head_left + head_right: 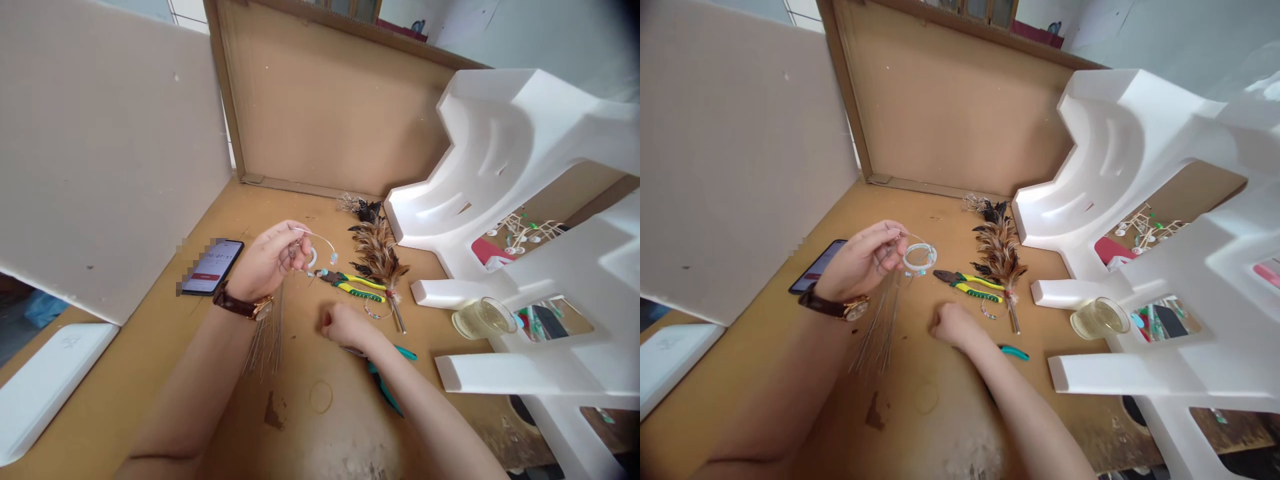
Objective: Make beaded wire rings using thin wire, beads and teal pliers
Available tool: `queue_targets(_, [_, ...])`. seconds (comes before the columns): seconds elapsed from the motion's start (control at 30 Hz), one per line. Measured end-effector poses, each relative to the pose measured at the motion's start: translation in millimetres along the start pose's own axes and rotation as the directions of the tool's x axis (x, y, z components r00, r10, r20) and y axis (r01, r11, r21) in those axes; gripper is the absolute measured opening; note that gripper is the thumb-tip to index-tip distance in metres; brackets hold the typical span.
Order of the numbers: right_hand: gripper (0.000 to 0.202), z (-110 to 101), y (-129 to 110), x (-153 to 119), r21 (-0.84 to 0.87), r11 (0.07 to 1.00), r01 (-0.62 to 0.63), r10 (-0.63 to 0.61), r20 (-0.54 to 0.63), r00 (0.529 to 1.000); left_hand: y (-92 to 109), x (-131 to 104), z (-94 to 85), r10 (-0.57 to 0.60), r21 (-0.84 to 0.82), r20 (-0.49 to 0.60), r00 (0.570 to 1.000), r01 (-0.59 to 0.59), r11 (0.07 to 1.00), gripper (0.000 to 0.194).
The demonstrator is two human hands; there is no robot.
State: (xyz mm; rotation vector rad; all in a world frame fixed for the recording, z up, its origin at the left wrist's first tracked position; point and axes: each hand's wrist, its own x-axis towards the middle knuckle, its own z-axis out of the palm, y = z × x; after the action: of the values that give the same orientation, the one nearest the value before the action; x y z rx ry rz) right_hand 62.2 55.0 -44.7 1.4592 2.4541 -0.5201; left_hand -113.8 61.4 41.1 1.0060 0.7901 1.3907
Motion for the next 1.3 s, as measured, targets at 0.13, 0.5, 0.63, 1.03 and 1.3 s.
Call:
queue_targets(0.13, [0.028, 4.5, -1.5, 5.0, -0.054, 0.997, -0.052, 0.044, -0.150, 0.988, 5.3, 1.3, -5.3, 0.048, -0.009, -0.111, 0.993, -0.050, 0.999, 0.006])
queue_targets(0.5, [0.028, 16.4, -64.0, 44.0, -0.147, 0.946, 0.288, -0.309, -0.147, 0.939, 0.9, 3.3, -2.0, 0.053, -0.059, -0.094, 0.994, -0.058, 0.997, 0.006])
queue_targets(0.63, [0.025, 12.7, -43.1, 47.9, -0.189, 0.944, 0.271, -0.303, -0.168, 0.938, 0.0, 4.3, -2.9, 0.035, -0.071, -0.078, 0.996, -0.040, 0.997, 0.007])
queue_targets(1.03, [0.017, 5.4, -43.9, 29.5, -0.298, 0.816, 0.496, -0.546, -0.112, 0.830, -2.2, 2.4, -0.8, 0.017, -0.080, -0.033, 0.999, -0.020, 0.997, 0.008])
queue_targets(1.3, [0.016, 21.4, -58.8, 24.1, -0.450, 0.496, 0.743, -0.804, 0.085, 0.588, -7.6, 5.0, 2.0, -0.024, -0.054, -0.007, 1.000, 0.023, 0.998, 0.009])
